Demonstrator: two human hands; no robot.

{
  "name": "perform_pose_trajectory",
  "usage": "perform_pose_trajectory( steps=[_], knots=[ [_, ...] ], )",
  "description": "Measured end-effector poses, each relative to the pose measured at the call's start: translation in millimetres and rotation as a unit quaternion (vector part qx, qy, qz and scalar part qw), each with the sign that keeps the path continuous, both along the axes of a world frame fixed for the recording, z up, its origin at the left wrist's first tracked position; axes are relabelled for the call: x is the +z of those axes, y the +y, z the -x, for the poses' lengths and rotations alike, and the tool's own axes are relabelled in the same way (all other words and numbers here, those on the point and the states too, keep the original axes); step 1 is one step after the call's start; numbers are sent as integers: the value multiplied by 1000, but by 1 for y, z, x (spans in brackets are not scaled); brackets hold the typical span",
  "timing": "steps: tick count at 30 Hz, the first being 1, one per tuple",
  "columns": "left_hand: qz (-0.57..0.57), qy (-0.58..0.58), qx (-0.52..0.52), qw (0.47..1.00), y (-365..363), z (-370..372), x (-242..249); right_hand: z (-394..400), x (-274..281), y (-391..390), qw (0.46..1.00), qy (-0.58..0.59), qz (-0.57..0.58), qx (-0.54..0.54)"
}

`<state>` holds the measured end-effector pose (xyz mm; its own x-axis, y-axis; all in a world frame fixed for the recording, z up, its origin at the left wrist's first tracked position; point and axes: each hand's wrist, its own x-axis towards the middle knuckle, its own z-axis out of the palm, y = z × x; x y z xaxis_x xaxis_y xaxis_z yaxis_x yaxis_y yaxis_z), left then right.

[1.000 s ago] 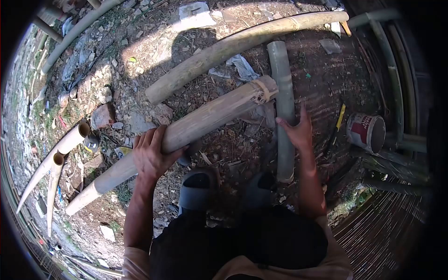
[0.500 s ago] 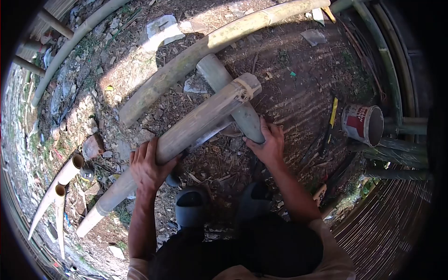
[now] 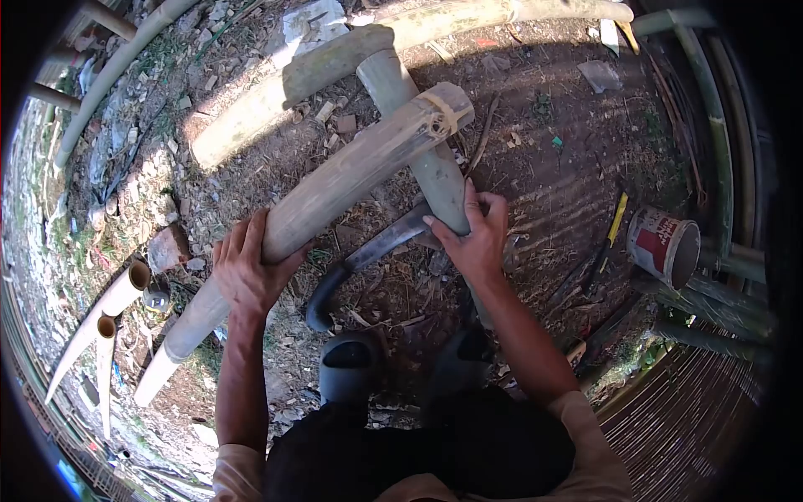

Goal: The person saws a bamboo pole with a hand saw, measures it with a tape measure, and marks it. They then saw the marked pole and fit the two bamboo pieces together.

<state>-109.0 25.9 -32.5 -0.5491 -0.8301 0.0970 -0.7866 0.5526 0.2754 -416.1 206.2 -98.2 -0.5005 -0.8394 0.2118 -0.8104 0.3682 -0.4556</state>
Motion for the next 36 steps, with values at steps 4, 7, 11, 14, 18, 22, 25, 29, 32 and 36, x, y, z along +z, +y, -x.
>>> perform_pose_trajectory(
  steps=[4, 7, 11, 14, 18, 22, 25, 29, 32, 36],
  knots=[
    [1, 0, -5, 1000, -2, -4, -7, 2, 26, 2, 996, 35, -81, 22],
    [14, 7, -15, 1000, -7, -4, -4, 16, 39, -7, 996, 29, -68, 40],
    [-29, 31, -31, 999, -4, -9, 0, 48, 88, -59, 997, -70, -28, 34],
    [-33, 24, -42, 998, 16, -19, 0, 59, 116, -88, 988, -133, -77, -22],
    [-40, 47, -36, 997, 16, -21, -2, 68, 128, -111, 945, -152, -285, -41],
    [-59, 61, -31, 996, 12, -23, -1, 84, 114, -116, 933, -261, -244, -46],
    [-55, 67, -25, 996, 14, -20, -2, 79, 121, -114, 951, -213, -223, -14],
    [-48, 81, -38, 995, 14, -17, 0, 92, 116, -102, 946, -232, -226, 3],
    [-45, 75, -48, 995, 21, 10, 1, 120, 101, -69, 936, -304, -175, -25],
    [-48, 84, -60, 993, 26, 57, 0, 162, 106, -38, 932, -327, -145, -59]
  ],
)
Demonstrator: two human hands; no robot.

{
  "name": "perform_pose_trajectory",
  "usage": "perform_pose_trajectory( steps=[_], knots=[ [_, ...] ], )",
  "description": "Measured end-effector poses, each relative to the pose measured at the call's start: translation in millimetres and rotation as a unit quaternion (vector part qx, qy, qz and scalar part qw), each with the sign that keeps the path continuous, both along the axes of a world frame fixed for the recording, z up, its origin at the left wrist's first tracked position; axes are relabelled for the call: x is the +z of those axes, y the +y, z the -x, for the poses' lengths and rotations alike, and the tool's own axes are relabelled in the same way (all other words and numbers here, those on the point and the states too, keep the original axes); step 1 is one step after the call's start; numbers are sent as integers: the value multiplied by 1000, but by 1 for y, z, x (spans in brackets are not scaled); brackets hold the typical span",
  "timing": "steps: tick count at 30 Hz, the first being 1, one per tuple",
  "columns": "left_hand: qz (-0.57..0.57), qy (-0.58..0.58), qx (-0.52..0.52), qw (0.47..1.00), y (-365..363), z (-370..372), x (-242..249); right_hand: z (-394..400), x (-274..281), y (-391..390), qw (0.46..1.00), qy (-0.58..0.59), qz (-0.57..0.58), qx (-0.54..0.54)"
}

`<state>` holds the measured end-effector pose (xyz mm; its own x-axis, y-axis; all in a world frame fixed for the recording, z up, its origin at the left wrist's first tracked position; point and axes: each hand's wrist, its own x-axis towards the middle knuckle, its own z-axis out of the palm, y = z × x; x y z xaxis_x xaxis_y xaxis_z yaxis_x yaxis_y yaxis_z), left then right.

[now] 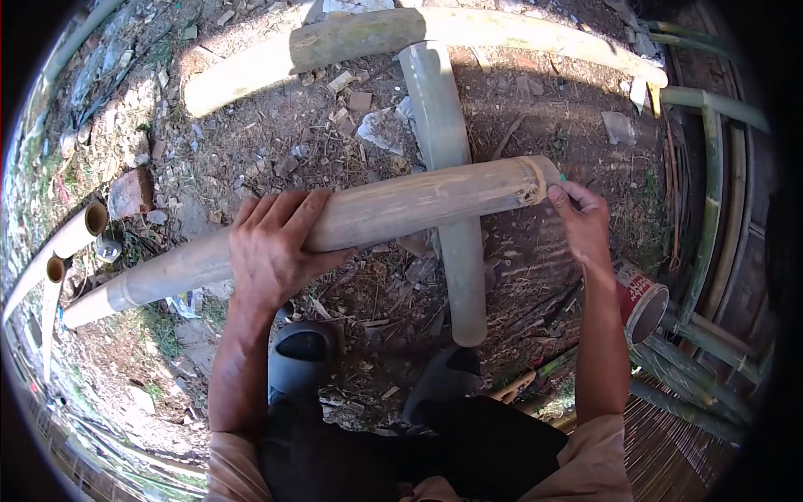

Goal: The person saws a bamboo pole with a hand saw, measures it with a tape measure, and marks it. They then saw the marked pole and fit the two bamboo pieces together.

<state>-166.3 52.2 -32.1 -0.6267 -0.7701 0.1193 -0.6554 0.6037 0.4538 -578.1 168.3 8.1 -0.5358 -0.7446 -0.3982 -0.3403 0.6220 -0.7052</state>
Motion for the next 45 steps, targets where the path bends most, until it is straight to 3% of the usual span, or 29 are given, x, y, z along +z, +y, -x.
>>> perform_pose_trajectory(
  steps=[3, 5, 8, 11, 13, 15, 19, 21, 24, 33, 37, 39, 45],
  knots=[
    [19, -26, 8, 999, 6, 9, 0, 16, 3, -6, 999, -22, -20, 33],
    [27, -44, -2, 999, 6, 8, 3, 25, -13, 0, 997, -50, 31, 55],
    [-22, -140, -28, 990, 4, 11, 12, 12, -20, 2, 996, -39, 43, 73],
    [46, -117, -58, 990, 7, 65, 45, 4, -27, 7, 990, -52, 109, 77],
    [20, -97, -70, 993, 8, 118, 48, -5, -17, 6, 988, 4, 37, 153],
    [-53, -96, -116, 987, 8, 164, 45, -18, -35, 11, 988, 23, 107, 112],
    [-9, -132, -97, 987, 20, 207, 14, -14, -25, 2, 982, 78, 143, 91],
    [48, -97, -89, 990, 22, 211, 13, -7, -27, 17, 987, 46, 136, 75],
    [64, -99, -80, 990, 25, 206, 12, -4, -40, 72, 930, 116, 346, 47],
    [56, -97, -93, 989, 29, 199, 10, -8, -53, 356, 944, 262, 115, -162],
    [16, -37, -128, 991, 33, 206, 4, -25, -40, 432, 907, 360, 59, -210],
    [42, -35, -134, 989, 35, 213, -3, -34, -30, 455, 917, 330, -17, -223],
    [122, -34, -120, 985, 44, 227, -9, -46, -21, 503, 889, 390, -39, -237]
  ],
)
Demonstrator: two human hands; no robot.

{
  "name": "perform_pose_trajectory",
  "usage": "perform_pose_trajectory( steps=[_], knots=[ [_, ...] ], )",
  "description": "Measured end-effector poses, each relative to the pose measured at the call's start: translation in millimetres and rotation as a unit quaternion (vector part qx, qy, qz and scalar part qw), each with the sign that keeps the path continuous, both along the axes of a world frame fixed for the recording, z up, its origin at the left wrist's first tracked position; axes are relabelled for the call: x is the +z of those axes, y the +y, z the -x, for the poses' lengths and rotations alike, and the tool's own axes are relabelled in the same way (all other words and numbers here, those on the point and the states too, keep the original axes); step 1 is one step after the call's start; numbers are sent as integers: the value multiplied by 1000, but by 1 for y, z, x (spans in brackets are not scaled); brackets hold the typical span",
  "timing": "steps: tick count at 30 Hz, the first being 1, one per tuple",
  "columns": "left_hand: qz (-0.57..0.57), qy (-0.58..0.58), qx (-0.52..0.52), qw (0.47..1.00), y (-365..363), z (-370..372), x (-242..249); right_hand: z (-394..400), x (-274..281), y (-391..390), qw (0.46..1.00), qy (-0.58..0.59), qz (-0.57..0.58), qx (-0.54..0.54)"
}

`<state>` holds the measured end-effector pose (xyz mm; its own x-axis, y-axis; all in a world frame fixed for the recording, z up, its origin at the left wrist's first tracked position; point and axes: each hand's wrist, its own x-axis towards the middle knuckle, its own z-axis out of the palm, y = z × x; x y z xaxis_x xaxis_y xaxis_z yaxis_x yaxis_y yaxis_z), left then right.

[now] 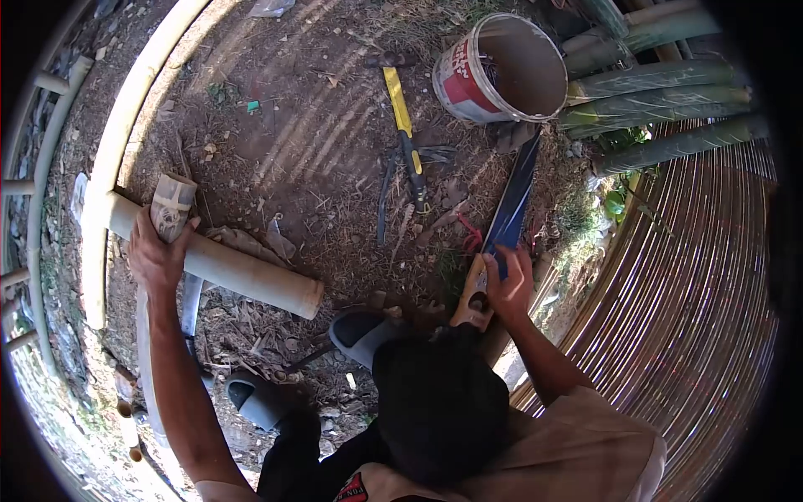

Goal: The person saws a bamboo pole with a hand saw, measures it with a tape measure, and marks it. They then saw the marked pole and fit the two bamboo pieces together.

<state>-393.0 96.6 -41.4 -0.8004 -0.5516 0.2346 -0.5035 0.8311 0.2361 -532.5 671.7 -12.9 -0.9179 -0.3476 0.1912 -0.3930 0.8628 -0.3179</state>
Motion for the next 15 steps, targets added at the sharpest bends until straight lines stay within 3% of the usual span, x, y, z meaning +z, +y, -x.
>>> perform_pose_trajectory(
  steps=[2, 4, 7, 12, 14, 15],
  knots=[
    [-80, -32, 23, 996, 1, 1, 6, -16, 3, 2, 994, -90, -5, -67],
    [-152, -53, 65, 985, 4, 6, 25, -38, -5, 12, 975, -202, -93, -7],
    [-144, -137, 87, 976, -9, 1, 14, -49, -25, 37, 923, -337, -165, 82],
    [-243, -208, 124, 939, -14, 5, 32, 0, -50, 6, 901, -346, -195, 173],
    [-212, -123, 106, 964, -17, 1, 18, 14, -53, -6, 910, -324, -191, 175],
    [-237, -134, 143, 951, -12, 2, 27, 19, -53, -13, 914, -313, -188, 177]
  ],
)
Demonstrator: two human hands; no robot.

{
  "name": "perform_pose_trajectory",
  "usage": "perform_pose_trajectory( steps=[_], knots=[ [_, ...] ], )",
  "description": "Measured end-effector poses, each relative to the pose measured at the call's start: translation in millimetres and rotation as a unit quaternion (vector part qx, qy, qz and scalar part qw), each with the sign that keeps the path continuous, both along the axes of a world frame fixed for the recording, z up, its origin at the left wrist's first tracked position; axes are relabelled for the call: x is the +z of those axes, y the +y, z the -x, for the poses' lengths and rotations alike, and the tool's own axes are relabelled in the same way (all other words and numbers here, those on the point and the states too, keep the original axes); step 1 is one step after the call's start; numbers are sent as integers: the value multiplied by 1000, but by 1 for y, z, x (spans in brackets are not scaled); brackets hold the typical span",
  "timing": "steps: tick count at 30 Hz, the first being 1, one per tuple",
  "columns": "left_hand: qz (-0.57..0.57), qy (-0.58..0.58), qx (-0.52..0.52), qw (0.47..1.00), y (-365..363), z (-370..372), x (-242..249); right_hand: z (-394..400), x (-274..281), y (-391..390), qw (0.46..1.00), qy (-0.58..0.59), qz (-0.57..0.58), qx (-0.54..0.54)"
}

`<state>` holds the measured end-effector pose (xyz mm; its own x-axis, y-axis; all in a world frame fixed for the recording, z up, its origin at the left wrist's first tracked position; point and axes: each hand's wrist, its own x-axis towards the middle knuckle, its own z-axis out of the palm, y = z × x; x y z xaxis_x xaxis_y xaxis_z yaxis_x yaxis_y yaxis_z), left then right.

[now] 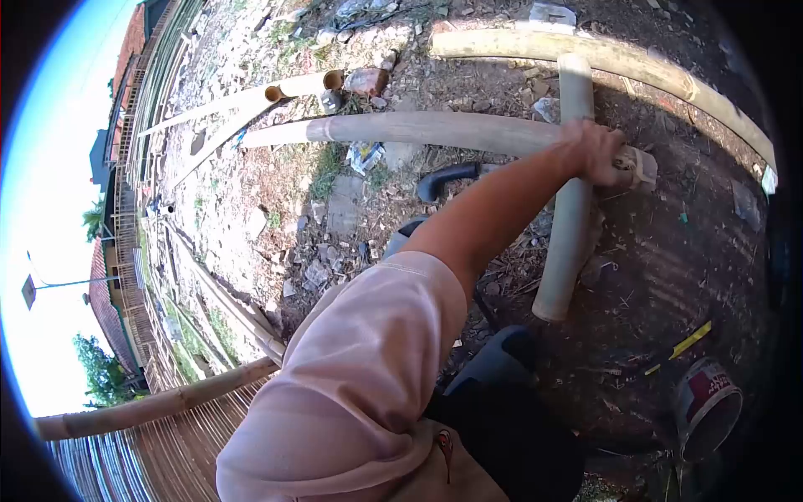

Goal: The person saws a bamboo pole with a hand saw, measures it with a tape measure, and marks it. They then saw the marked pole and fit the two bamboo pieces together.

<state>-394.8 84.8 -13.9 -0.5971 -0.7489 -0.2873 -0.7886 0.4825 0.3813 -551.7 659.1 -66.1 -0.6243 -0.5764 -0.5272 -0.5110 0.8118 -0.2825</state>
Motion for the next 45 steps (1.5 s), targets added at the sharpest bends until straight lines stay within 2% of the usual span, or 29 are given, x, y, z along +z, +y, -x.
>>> perform_pose_trajectory(
  steps=[4, 7, 10, 12, 13, 15, 17, 19, 25, 26, 28, 29, 32, 33, 36, 39, 42, 45],
  knots=[
    [26, 21, 3, 999, -3, -2, -7, 17, 2, -19, 999, 33, 34, -6],
    [-1, 20, -12, 1000, -4, 1, -10, 27, 9, -28, 996, 56, 61, -19],
    [10, 58, 17, 998, 21, -3, -17, 34, 20, -34, 993, 76, 85, -32],
    [165, 143, -2, 976, 52, -9, -25, 38, 27, -38, 990, 86, 105, -36],
    [165, 146, -2, 975, 65, -8, -34, 39, 29, -40, 988, 91, 116, -39],
    [317, 216, 18, 923, 90, -7, -49, 44, 37, -43, 984, 103, 137, -44],
    [327, 232, 22, 916, 104, -4, -60, 49, 47, -44, 979, 117, 159, -51],
    [393, 231, 24, 890, 112, -3, -63, 50, 56, -48, 974, 129, 180, -57],
    [425, 232, 21, 875, 116, -6, -65, 62, 81, -59, 948, 165, 264, -71],
    [425, 232, 21, 874, 112, -5, -62, 64, 87, -61, 943, 170, 278, -74],
    [299, 234, 24, 925, 98, -4, -47, 69, 98, -64, 932, 180, 306, -78],
    [299, 234, 23, 925, 89, -6, -43, 69, 102, -66, 927, 186, 317, -79],
    [208, 139, 6, 968, 61, -4, -37, 73, 117, -68, 910, 200, 354, -85],
    [210, 144, 2, 967, 55, -3, -32, 74, 121, -68, 903, 204, 368, -88],
    [125, 64, -47, 989, 39, -9, -21, 74, 128, -64, 887, 205, 403, -95],
    [30, 20, -48, 998, 35, -10, 3, 67, 131, -52, 874, 189, 435, -104],
    [91, 70, -73, 991, 39, 1, -9, 38, 127, -50, 856, 167, 478, -107],
    [29, 68, -73, 995, 41, 22, 1, 8, 118, -76, 844, 106, 519, -82]
  ],
)
